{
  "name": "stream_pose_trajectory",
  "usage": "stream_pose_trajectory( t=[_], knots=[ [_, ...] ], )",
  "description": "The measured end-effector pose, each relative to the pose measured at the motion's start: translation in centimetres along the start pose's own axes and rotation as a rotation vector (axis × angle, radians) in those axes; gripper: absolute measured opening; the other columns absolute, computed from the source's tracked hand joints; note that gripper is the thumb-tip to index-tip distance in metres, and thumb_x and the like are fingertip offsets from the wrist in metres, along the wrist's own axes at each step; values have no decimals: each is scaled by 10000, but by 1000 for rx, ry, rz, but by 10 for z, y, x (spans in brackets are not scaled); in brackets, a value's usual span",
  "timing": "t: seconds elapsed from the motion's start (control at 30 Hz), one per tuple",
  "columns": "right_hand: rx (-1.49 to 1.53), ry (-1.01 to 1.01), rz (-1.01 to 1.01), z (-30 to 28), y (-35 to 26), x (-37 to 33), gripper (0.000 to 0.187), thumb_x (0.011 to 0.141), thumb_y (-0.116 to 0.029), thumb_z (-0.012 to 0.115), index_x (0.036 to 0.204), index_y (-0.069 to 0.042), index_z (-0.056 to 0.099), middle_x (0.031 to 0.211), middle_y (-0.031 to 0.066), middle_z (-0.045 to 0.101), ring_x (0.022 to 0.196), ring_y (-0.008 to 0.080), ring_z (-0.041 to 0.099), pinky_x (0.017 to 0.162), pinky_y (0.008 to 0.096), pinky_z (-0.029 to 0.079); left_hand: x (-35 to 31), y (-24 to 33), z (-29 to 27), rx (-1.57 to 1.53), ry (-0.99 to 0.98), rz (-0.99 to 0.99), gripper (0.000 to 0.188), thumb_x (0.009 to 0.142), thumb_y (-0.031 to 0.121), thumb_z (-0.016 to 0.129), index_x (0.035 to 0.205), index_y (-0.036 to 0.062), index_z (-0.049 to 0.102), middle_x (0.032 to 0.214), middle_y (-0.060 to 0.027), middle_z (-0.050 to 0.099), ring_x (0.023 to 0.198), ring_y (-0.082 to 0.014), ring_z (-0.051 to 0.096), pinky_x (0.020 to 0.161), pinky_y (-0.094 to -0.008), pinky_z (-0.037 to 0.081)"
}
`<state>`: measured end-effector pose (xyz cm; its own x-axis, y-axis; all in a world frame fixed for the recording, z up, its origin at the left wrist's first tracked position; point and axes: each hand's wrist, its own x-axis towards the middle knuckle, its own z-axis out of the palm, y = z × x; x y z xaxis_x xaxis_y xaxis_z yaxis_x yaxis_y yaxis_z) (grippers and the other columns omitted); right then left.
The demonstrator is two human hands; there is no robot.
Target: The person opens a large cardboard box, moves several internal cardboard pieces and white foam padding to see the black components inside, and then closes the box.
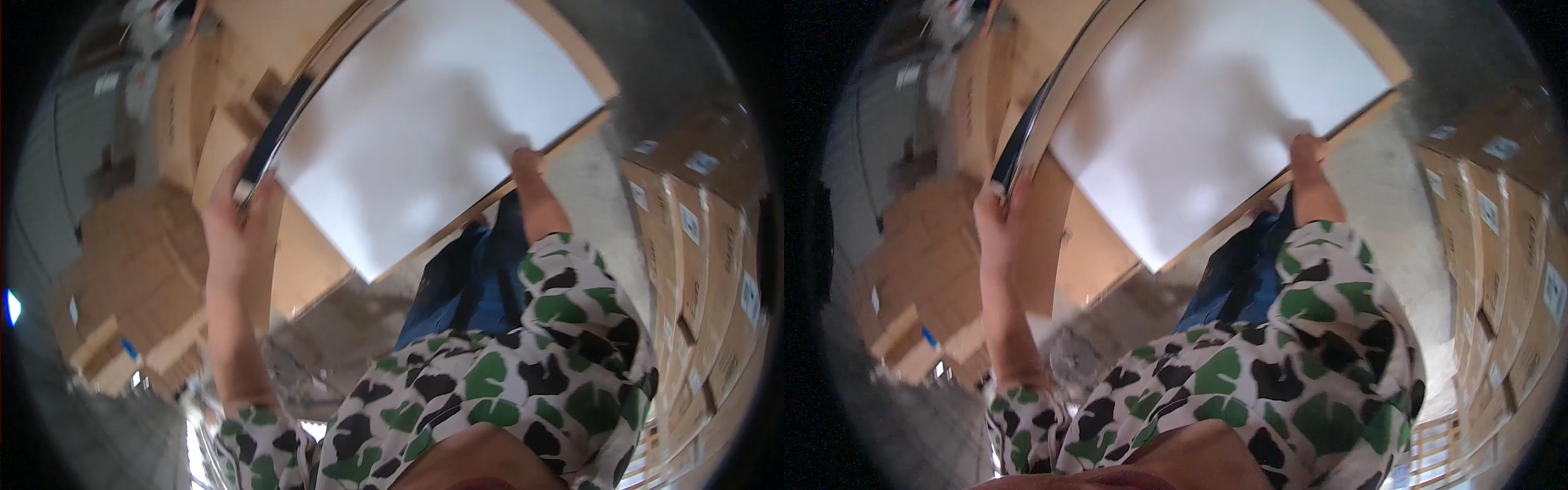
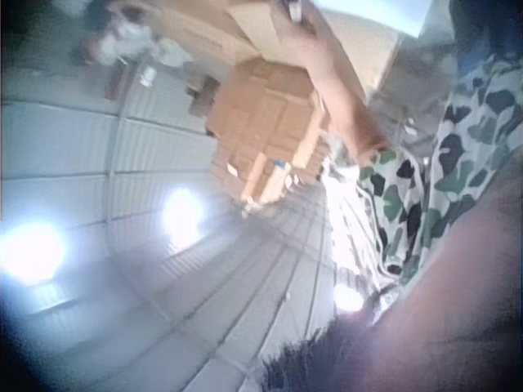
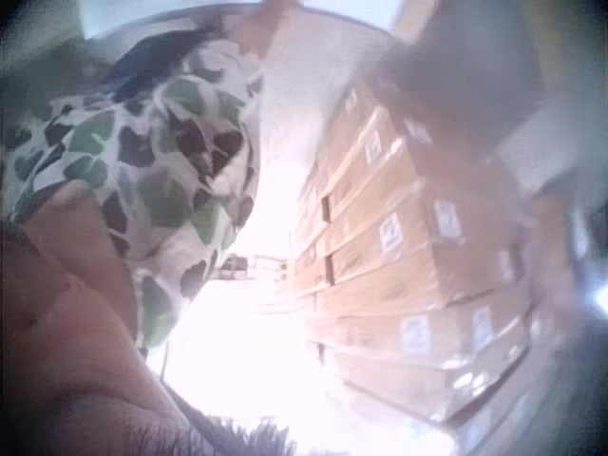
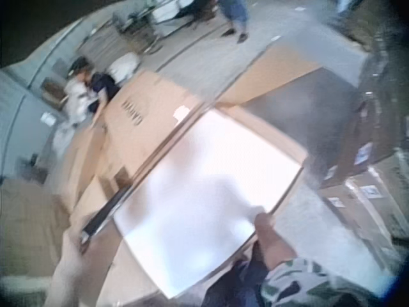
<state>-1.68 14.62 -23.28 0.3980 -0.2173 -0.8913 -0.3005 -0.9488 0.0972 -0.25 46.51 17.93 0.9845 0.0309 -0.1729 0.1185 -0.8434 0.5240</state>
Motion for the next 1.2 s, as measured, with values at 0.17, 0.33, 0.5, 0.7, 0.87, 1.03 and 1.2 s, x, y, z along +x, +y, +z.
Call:
stream_pose_trajectory(
  t=[0.17, 0.33, 0.5, 0.7, 0.87, 1.03, 1.2],
  knots=[
    [-332, 578, -451, 48, -20, 6, 120, 795, -124, 521, 833, -49, 607, 792, 136, 644, 814, 265, 641, 572, 409, 517, 0, -21, 2, 75, 37, 213, 376, 781, 103, 673, 1130, 27, 557, 947, -150, 625, 777, -244, 621, 656, -304, 491],
    [-607, 879, -862, 92, -49, -43, 180, 777, -147, 524, 927, -48, 510, 860, 117, 575, 758, 264, 585, 577, 406, 475, -6, -14, -13, 219, 1, 438, 466, 760, 176, 672, 1157, 5, 498, 1014, -173, 560, 921, -276, 553, 784, -345, 454],
    [-555, 821, -866, 106, -61, -74, 238, 801, -148, 502, 1014, -41, 504, 992, 122, 546, 956, 291, 531, 779, 423, 454, -5, -25, -7, 153, 42, 467, 434, 726, 70, 646, 1130, 3, 501, 1073, -203, 565, 968, -358, 570, 807, -371, 477],
    [-477, 648, -1017, 157, -36, -96, 347, 840, -155, 466, 1153, -5, 474, 1168, 158, 487, 1169, 319, 411, 991, 422, 342, -7, -29, 5, 239, 174, 665, 316, 731, 119, 628, 997, 8, 501, 887, -172, 573, 840, -355, 568, 722, -396, 466],
    [-465, 772, -1072, 164, -27, -97, 398, 839, -154, 454, 1210, -10, 448, 1214, 151, 451, 1190, 307, 396, 1030, 431, 295, -11, -28, 3, 268, 94, 524, 256, 767, 173, 607, 921, 20, 471, 796, -182, 581, 768, -355, 581, 663, -407, 468],
    [-383, 714, -864, 145, -42, -107, 374, 811, -110, 476, 1175, -27, 453, 1162, 108, 446, 1131, 282, 405, 1017, 447, 299, -10, -28, 0, 288, 84, 524, 245, 778, 195, 606, 887, 26, 465, 706, -168, 583, 678, -354, 587, 609, -418, 472],
    [-540, 665, -880, 149, -37, -90, 386, 844, -155, 453, 1211, -35, 453, 1200, 114, 450, 1142, 285, 407, 1035, 456, 283, -10, -26, 2, 273, 78, 505, 241, 779, 197, 603, 884, 25, 470, 711, -172, 594, 685, -352, 592, 604, -424, 471]
  ],
)
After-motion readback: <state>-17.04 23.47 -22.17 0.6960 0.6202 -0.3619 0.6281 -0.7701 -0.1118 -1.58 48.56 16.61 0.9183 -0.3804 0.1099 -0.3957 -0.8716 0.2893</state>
